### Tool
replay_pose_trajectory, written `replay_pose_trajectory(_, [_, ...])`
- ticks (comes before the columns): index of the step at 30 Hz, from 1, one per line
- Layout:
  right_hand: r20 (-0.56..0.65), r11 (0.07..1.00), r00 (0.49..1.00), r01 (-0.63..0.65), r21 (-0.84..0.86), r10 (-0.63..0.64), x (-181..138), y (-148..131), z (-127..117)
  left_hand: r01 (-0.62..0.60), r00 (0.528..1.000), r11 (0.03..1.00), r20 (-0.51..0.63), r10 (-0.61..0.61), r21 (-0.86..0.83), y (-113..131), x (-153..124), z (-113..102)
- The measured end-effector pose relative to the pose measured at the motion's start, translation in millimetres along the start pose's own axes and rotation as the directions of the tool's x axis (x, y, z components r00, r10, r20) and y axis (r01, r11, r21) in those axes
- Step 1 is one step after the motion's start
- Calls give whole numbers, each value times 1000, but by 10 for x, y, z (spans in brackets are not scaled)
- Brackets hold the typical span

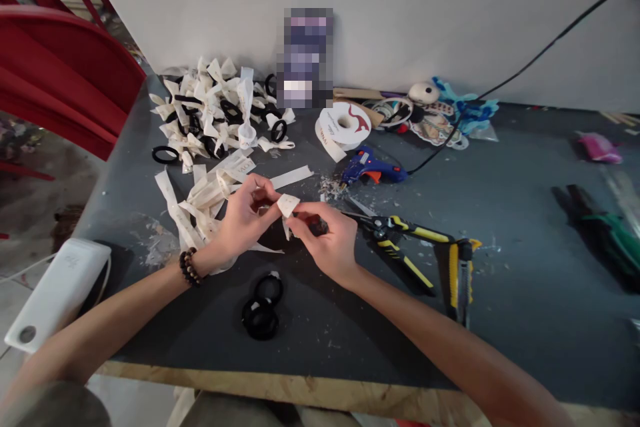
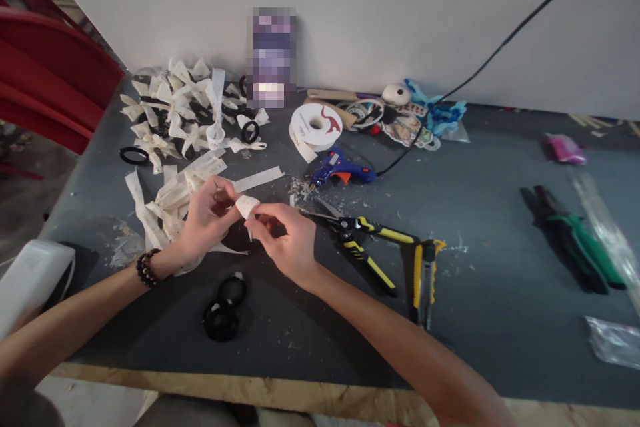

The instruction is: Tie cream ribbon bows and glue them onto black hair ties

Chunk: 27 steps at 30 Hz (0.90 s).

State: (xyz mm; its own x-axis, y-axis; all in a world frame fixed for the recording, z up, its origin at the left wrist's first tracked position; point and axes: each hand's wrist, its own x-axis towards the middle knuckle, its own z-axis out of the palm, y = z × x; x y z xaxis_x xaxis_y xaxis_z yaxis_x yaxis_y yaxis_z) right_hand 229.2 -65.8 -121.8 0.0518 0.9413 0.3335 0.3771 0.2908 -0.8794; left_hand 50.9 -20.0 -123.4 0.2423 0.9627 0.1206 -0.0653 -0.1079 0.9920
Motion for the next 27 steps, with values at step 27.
replay_pose_trajectory(27, [28,995,999,26,-99,-24,33,77,-10,-133,990,949,-6,141,286,67,-67,52])
